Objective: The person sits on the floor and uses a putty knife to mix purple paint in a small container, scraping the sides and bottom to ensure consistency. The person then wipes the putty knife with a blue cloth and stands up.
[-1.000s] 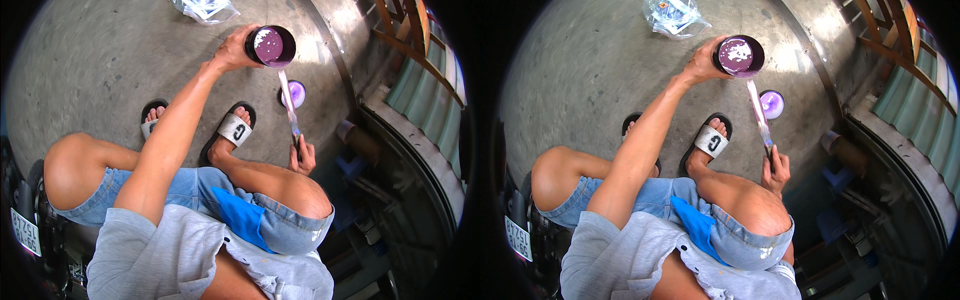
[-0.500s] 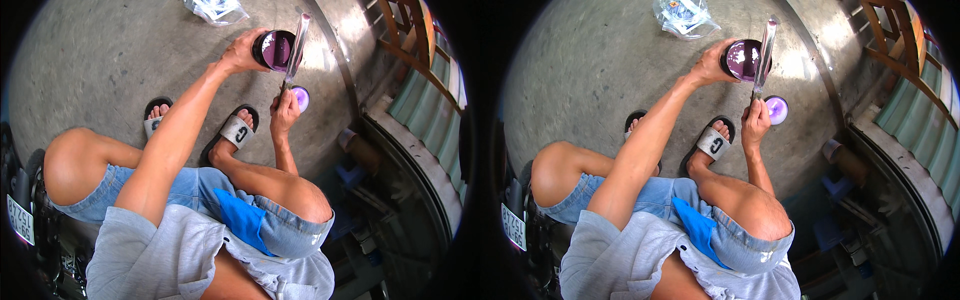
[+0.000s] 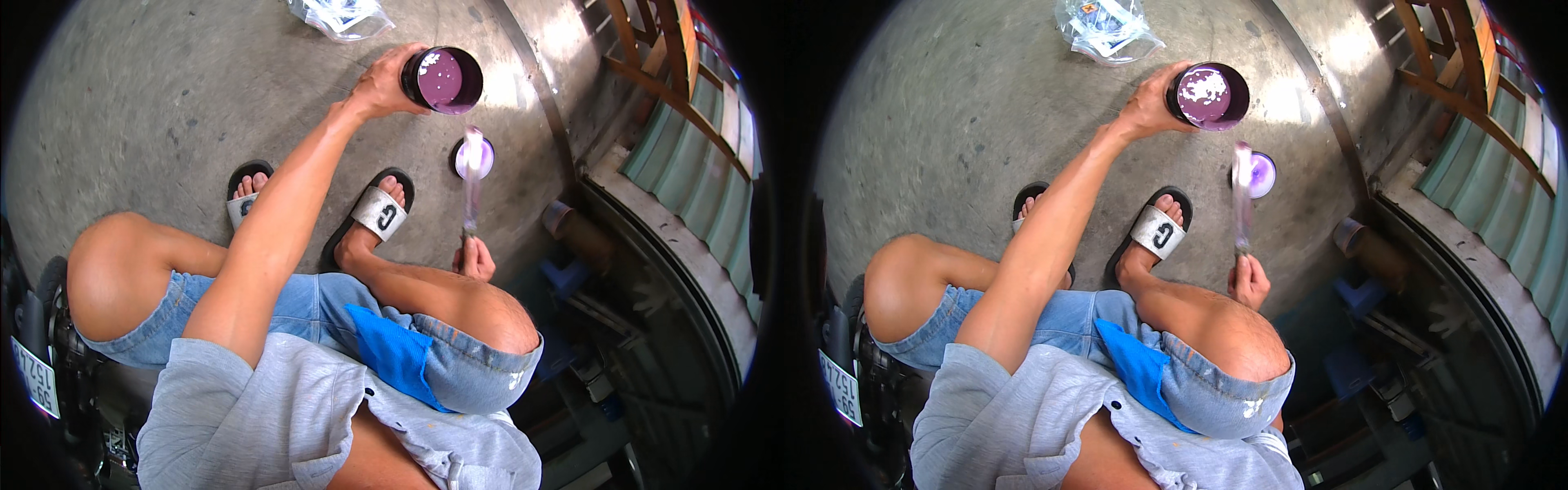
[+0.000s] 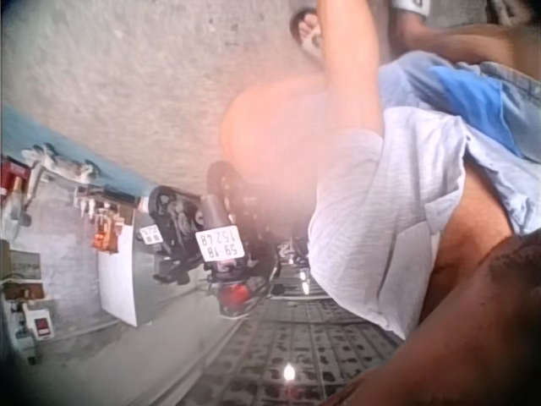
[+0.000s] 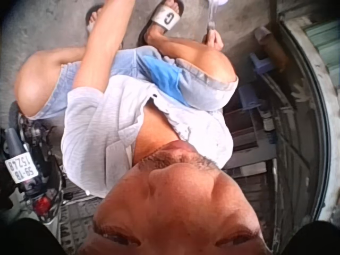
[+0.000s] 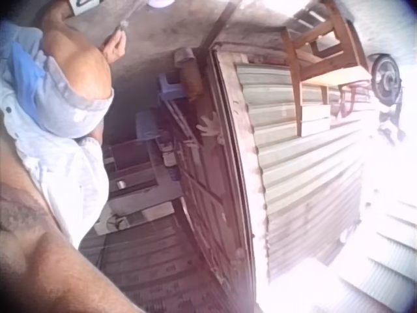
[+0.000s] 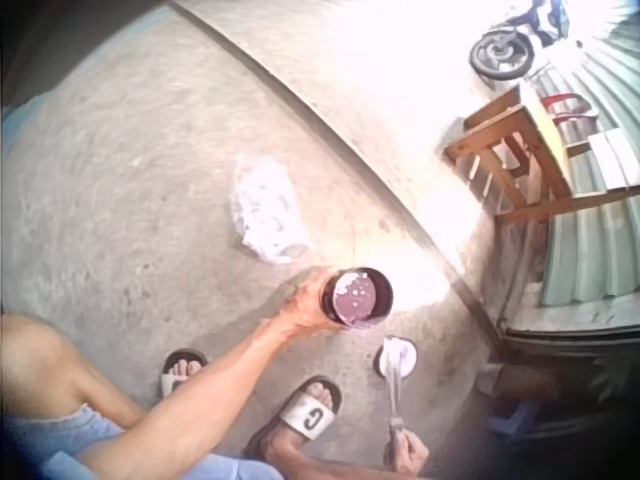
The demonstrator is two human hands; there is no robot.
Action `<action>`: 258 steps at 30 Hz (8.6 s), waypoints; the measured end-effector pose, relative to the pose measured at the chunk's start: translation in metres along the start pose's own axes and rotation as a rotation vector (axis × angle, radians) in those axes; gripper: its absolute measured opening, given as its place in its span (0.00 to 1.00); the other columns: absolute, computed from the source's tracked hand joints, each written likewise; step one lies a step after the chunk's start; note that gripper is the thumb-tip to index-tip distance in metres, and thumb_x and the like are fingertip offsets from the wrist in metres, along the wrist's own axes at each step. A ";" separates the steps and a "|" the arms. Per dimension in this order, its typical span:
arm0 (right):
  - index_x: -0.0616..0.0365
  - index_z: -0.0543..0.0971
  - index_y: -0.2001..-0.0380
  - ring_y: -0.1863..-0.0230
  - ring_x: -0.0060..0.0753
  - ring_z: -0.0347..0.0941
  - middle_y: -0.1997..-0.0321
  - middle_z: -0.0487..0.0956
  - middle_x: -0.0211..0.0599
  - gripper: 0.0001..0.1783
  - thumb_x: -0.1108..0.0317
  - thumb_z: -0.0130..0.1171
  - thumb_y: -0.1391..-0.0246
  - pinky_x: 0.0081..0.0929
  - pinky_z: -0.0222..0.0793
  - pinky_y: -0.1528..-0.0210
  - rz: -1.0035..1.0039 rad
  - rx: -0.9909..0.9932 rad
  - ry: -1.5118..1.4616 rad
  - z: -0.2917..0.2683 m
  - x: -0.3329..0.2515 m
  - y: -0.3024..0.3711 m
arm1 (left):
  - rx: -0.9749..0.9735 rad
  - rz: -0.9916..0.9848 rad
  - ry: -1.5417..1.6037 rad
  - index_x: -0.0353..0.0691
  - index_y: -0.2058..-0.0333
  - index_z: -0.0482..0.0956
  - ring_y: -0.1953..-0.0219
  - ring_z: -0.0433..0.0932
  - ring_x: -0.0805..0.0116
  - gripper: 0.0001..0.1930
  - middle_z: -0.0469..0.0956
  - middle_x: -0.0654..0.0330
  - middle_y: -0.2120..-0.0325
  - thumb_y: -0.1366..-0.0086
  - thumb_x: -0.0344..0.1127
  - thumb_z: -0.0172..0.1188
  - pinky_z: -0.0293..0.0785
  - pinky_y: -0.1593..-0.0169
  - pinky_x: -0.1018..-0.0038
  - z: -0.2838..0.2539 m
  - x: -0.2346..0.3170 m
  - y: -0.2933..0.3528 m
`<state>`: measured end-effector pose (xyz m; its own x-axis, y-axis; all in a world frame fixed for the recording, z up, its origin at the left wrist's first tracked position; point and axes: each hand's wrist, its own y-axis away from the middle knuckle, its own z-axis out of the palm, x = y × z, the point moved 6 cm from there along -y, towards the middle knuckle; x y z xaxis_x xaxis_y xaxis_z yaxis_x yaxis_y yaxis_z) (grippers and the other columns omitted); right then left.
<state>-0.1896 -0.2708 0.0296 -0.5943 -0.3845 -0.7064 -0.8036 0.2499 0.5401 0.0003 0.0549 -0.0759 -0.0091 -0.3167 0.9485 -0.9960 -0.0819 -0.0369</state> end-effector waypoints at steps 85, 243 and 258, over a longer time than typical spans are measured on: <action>0.61 0.70 0.84 0.86 0.22 0.64 0.86 0.72 0.36 0.16 0.75 0.54 0.41 0.22 0.62 0.80 -0.824 -0.291 -0.676 0.106 -0.313 -0.108 | 0.130 0.119 0.009 0.42 0.43 0.69 0.42 0.72 0.48 0.49 0.75 0.53 0.46 0.68 0.36 0.83 0.69 0.38 0.59 0.003 0.014 0.004; 0.55 0.67 0.74 0.72 0.35 0.61 0.79 0.62 0.31 0.16 0.61 0.52 0.33 0.48 0.62 0.50 -0.584 -0.152 -0.830 -0.036 -0.348 -0.110 | 0.103 0.153 -0.071 0.42 0.37 0.59 0.37 0.65 0.51 0.54 0.64 0.54 0.40 0.61 0.47 0.81 0.62 0.34 0.57 0.023 0.019 0.008; 0.59 0.81 0.49 0.58 0.28 0.80 0.64 0.85 0.39 0.22 0.67 0.66 0.49 0.24 0.72 0.50 -0.277 -0.361 0.590 0.041 -0.281 -0.079 | 0.156 0.102 -0.031 0.43 0.38 0.60 0.39 0.67 0.45 0.52 0.68 0.52 0.42 0.60 0.43 0.80 0.67 0.37 0.57 0.018 0.022 0.010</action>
<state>0.0399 -0.1457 0.1664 -0.1741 -0.8298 -0.5302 -0.8009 -0.1939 0.5665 -0.0082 0.0302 -0.0610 -0.1044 -0.3597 0.9272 -0.9640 -0.1924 -0.1832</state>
